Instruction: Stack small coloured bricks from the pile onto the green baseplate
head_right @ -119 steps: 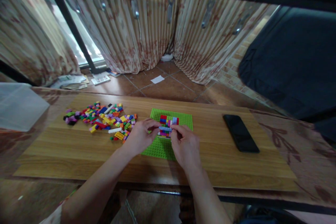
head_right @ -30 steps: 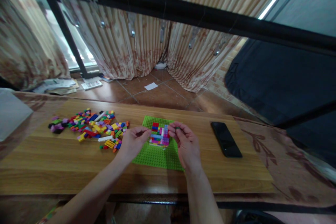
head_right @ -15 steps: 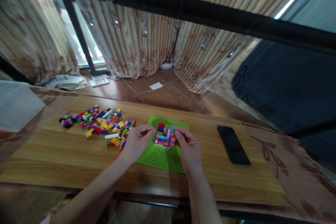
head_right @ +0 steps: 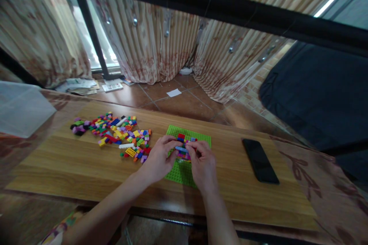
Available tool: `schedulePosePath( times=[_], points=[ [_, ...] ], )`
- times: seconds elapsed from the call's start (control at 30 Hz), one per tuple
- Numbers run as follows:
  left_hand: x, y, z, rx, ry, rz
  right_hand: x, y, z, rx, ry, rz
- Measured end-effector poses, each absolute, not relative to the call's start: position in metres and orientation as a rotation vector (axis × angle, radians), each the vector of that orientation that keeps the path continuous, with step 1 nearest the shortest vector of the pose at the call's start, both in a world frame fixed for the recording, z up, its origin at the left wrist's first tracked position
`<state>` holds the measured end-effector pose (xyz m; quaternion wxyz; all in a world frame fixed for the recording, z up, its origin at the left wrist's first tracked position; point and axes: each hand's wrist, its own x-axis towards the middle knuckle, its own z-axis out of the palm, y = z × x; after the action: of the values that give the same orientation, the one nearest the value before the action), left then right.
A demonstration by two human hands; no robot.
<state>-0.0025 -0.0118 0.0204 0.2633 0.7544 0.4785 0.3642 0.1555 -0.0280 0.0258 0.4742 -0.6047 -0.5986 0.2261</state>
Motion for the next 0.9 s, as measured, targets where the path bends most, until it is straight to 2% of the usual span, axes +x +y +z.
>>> schedulePosePath(
  times=[0.9],
  points=[
    [-0.0001, -0.0163, 0.0179, 2.054, 1.262, 0.96, 0.1578, -0.0201, 0.02, -1.555, -1.584, 0.479]
  ],
)
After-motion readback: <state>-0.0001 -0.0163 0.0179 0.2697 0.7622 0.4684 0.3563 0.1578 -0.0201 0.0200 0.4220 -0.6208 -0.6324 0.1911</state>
